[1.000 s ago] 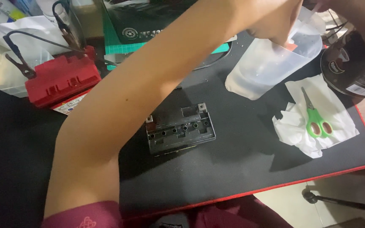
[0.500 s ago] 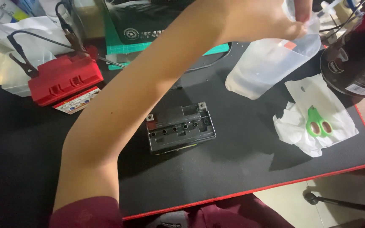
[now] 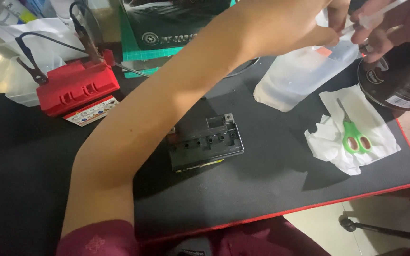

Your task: Filling the cells of a lead-acid battery with liquid using a syringe at a workbench

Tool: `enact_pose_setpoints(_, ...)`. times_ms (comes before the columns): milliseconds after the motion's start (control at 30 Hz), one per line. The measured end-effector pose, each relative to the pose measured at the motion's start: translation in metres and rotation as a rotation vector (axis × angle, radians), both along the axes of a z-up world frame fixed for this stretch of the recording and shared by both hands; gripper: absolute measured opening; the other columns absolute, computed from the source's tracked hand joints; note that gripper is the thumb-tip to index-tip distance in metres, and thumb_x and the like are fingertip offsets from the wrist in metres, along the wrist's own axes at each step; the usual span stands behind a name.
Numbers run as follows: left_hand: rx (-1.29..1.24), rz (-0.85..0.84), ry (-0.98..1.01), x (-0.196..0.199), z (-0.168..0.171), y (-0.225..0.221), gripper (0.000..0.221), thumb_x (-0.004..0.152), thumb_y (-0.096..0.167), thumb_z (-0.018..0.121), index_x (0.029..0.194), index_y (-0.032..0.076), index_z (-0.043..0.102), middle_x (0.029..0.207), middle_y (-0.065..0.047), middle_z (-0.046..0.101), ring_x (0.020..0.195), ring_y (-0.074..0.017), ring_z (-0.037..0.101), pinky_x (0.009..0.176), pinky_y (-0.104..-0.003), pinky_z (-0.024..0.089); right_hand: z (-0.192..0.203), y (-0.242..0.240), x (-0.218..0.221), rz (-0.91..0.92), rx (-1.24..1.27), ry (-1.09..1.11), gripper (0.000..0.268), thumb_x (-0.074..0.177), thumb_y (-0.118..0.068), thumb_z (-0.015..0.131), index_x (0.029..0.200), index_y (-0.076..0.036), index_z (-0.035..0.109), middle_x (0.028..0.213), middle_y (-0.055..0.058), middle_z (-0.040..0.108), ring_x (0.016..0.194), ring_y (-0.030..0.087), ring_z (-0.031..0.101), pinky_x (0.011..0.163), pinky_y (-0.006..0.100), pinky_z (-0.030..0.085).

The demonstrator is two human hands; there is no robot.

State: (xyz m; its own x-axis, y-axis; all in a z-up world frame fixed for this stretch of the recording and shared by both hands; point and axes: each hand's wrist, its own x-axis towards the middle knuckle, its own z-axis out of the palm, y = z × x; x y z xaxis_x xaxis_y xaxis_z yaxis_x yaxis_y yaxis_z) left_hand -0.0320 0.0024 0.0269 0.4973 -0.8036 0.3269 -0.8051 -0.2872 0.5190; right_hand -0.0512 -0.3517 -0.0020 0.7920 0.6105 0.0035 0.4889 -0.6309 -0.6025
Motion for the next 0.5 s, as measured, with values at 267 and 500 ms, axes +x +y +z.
enact_pose_setpoints(267, 0.007, -0.005, 0.004, -0.009, -0.001, 0.006, 0.007, 0.086, 0.035, 0.071, 0.086, 0.030, 0.075, 0.068, 0.008, 0.063, 0.057, -0.0109, 0.055, 0.049, -0.034, 0.033, -0.020, 0.000, 0.068, -0.782, 0.291, 0.606, 0.080, 0.100, -0.029, 0.003, 0.156, 0.021, 0.032, 0.123, 0.062, 0.036, 0.114, 0.074, 0.036, 0.095, 0.093, 0.032)
enact_pose_setpoints(500, -0.217, -0.066, -0.164, -0.030, -0.006, 0.072, 0.053, 0.101, 0.051, 0.071, 0.137, 0.013, 0.058, 0.134, -0.001, 0.070, 0.115, -0.0209, 0.074, 0.091, -0.040, 0.046, -0.087, -0.188, 0.093, -0.487, 0.792, 1.333, 0.016, 0.089, -0.013, 0.062, 0.077, -0.005, 0.070, 0.068, 0.025, 0.060, 0.066, 0.047, 0.060, 0.061, 0.090, 0.039)
